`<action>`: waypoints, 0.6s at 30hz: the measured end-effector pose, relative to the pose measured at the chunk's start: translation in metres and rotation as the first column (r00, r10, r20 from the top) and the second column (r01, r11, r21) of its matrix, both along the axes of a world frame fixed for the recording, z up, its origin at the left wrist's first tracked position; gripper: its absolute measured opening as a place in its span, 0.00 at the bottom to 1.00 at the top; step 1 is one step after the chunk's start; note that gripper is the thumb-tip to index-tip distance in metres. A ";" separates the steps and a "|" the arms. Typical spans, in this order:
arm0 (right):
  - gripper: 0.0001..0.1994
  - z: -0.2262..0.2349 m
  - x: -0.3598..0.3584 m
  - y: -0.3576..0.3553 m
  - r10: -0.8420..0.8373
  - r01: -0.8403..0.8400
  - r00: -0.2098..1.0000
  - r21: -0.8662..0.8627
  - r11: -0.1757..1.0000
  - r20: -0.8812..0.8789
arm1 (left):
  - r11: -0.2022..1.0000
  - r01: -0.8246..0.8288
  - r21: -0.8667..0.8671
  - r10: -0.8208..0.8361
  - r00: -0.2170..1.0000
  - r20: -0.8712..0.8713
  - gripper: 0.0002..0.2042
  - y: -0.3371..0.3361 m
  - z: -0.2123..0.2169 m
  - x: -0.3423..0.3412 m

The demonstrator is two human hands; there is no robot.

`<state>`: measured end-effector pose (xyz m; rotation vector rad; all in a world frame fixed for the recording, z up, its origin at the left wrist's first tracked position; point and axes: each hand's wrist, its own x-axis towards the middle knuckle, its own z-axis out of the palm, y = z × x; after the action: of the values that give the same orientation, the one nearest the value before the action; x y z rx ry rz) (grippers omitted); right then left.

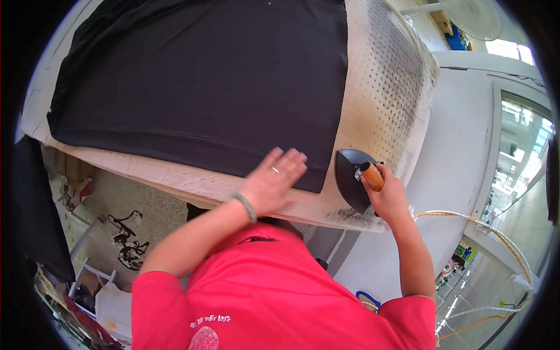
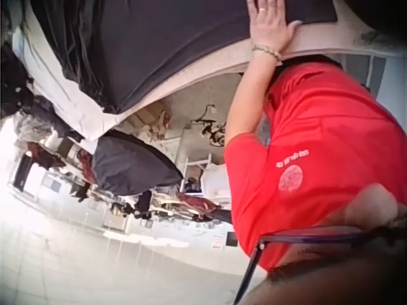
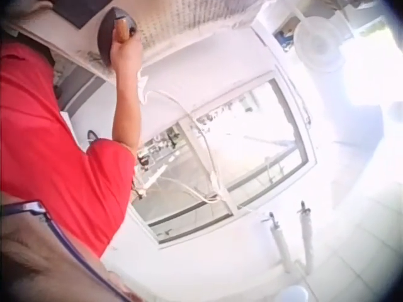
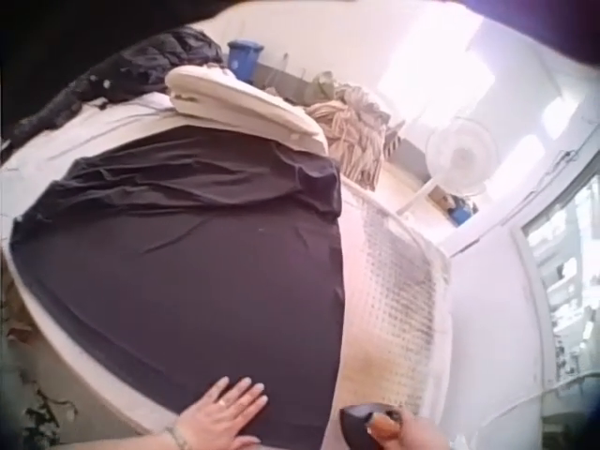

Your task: Ironing black garments on an industrial ironing board in a manufacturing facility.

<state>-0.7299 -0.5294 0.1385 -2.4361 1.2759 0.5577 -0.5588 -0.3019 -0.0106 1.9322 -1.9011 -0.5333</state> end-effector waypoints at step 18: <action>0.13 -0.047 0.143 0.086 0.429 -0.431 0.902 0.129 0.893 0.041 | 0.879 -0.421 -0.226 0.452 0.885 0.111 0.16 0.154 0.025 0.150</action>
<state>-0.5872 -0.4432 0.0915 -2.6050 0.6580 0.7157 -0.4084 -0.1477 0.0140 2.2274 -1.4560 -0.0520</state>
